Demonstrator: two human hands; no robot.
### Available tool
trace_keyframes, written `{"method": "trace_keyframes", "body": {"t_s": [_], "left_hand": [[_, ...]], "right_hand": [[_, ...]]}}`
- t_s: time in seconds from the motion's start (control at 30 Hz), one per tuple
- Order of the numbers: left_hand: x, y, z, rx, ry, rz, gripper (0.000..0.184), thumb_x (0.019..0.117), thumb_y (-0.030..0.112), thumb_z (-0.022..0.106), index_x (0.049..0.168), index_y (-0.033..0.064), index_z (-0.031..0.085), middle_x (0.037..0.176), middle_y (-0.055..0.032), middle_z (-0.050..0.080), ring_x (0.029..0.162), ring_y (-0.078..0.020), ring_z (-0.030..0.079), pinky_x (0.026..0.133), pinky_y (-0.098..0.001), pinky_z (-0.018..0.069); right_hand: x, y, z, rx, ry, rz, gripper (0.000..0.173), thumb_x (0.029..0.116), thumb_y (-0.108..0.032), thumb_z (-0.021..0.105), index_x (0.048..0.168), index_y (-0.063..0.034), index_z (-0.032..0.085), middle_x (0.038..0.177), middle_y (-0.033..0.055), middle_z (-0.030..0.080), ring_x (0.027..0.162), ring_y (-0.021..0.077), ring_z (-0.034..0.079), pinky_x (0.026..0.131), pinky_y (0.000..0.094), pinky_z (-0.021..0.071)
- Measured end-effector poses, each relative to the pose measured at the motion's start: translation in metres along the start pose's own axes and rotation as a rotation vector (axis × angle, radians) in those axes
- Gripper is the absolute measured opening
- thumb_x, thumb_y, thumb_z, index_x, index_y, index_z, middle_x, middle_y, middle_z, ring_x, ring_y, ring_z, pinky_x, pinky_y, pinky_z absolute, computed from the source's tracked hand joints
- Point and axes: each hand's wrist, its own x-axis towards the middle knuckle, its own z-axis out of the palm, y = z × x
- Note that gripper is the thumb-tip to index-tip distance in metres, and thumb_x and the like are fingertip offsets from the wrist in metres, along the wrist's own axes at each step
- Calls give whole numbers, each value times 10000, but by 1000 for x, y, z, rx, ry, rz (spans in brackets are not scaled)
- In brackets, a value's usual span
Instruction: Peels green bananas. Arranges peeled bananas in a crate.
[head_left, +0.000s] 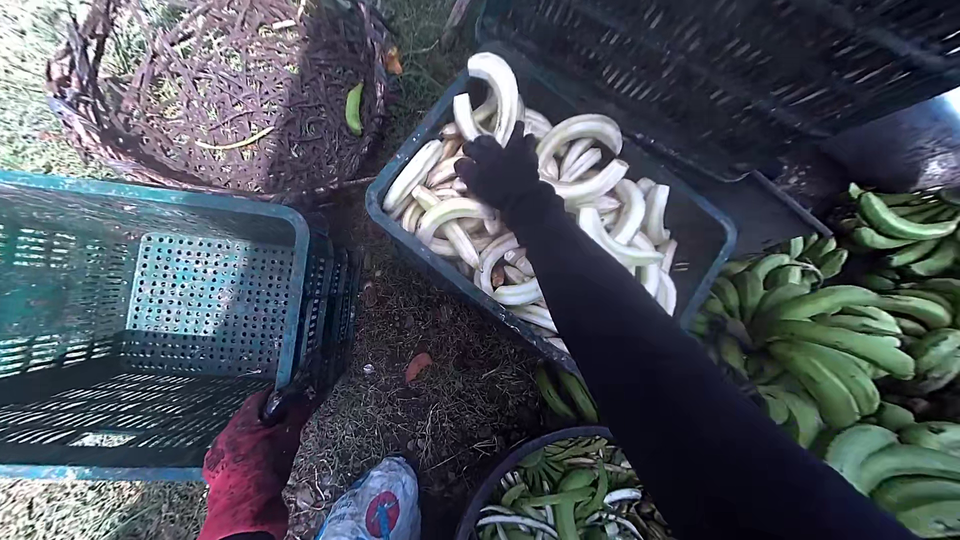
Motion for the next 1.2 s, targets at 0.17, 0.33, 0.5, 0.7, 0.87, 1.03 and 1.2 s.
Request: {"method": "trace_keyframes", "body": {"t_s": [0.17,0.33,0.5,0.7,0.87,1.03,1.2], "left_hand": [[2,-1,1,-5,-15,-2,470,889,415,736,1236,105,670,1128,-244,706,1096,-461,659,928,-715,467],[4,-4,5,-4,-19,0,487,891,431,720,1244,99,666,1142,-244,703,1117,-470,650,941,-723,456],[4,-5,2,-6,-62,-4,548,886,457,698,1281,83,637,1179,-253,688,1143,-457,642,960,-698,462],[17,-19,11,37,-66,23,585,874,506,667,1297,104,640,1218,-209,695,1172,-406,648,989,-664,462],[19,-25,9,37,-73,20,656,868,524,675,1375,114,598,1297,-207,662,1243,-396,610,1042,-652,435],[20,-23,11,70,-58,-10,660,850,537,677,1371,140,603,1297,-178,669,1243,-367,615,1043,-628,445],[32,-38,24,97,-46,-37,690,832,615,653,1370,186,597,1285,-161,678,1245,-370,615,1029,-640,449]], "right_hand": [[-63,-2,-14,108,-115,-201,523,979,-578,510,1396,-286,627,1499,20,543,1418,387,418,1043,716,355],[-130,25,-31,-62,166,34,543,1017,-586,419,1467,-310,547,1583,83,441,1454,455,351,1072,771,265],[-103,96,-12,-199,25,208,653,1023,-632,337,1562,-272,416,1597,104,415,1467,509,290,1047,862,160],[-153,136,-17,-90,128,307,715,979,-685,398,1562,-271,409,1662,150,260,1463,472,318,993,769,377],[-194,192,-10,85,204,398,694,991,-640,456,1520,-191,465,1536,159,465,1385,387,473,1063,643,418],[-182,211,-12,195,216,580,690,1008,-624,430,1539,-183,416,1381,177,607,1271,373,583,1041,653,431],[-231,193,-24,147,209,462,658,1020,-560,475,1545,-165,431,1326,201,629,1231,393,599,1021,642,437]]}}
